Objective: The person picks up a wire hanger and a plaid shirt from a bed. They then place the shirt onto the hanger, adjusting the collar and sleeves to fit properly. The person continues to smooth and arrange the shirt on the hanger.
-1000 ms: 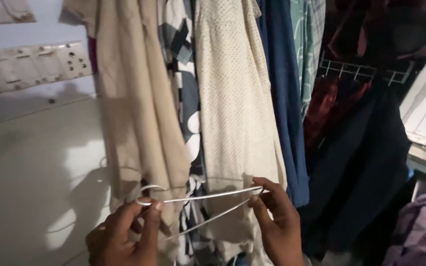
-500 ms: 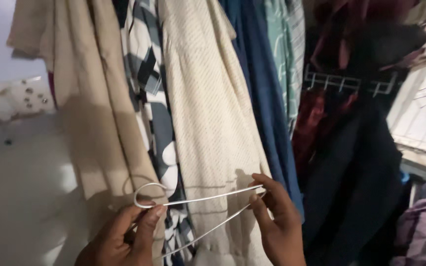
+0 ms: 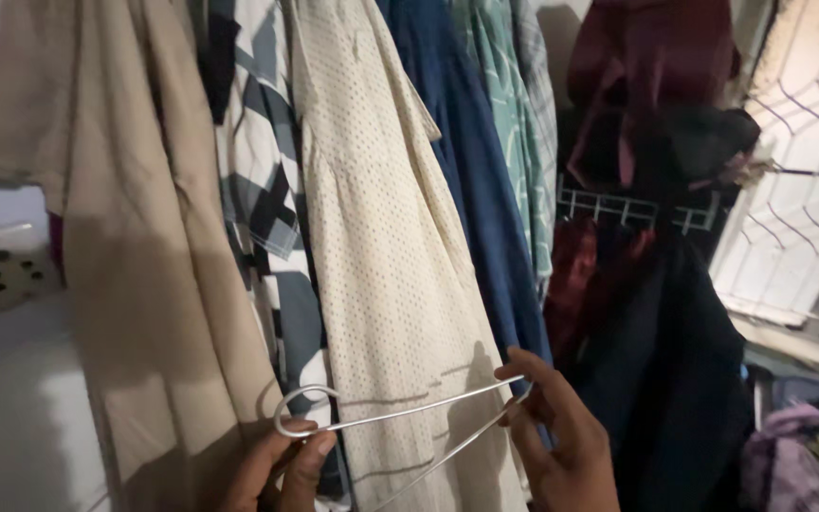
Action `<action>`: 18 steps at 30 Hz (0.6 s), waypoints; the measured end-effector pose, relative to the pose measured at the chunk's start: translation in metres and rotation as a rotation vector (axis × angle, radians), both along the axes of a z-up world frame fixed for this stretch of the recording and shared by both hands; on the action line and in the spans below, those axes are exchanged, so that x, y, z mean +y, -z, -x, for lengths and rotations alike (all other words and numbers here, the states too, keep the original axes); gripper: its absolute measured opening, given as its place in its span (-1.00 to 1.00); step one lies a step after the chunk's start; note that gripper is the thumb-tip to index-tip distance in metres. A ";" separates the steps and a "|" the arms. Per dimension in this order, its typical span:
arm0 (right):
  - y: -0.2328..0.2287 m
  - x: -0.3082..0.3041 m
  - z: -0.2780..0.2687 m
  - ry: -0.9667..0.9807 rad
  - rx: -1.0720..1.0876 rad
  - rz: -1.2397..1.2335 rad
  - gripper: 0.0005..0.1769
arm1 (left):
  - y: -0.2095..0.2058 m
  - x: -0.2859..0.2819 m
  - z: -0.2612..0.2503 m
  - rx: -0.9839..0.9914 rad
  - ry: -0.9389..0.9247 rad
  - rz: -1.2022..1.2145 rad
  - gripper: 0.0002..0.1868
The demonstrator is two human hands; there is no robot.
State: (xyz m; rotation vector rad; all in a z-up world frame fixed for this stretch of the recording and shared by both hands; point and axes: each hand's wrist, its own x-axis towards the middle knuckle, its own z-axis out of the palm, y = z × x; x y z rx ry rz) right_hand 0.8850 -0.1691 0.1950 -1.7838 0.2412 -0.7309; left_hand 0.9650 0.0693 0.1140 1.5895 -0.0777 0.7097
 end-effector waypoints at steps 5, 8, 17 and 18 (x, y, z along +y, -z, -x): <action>-0.006 -0.026 -0.033 -0.110 -0.120 -0.027 -0.55 | -0.052 0.010 -0.006 0.194 0.045 -0.403 -0.78; -0.017 -0.051 -0.054 -0.145 -0.165 0.097 -0.65 | -0.073 -0.016 -0.009 -0.092 -0.055 -0.444 -0.80; -0.046 -0.141 -0.107 -0.206 -0.149 0.152 -0.78 | -0.169 -0.100 0.001 0.032 -0.140 -0.661 -0.72; -0.048 -0.150 -0.114 -0.216 -0.199 0.198 -0.78 | -0.183 -0.109 0.001 0.074 -0.130 -0.688 -0.66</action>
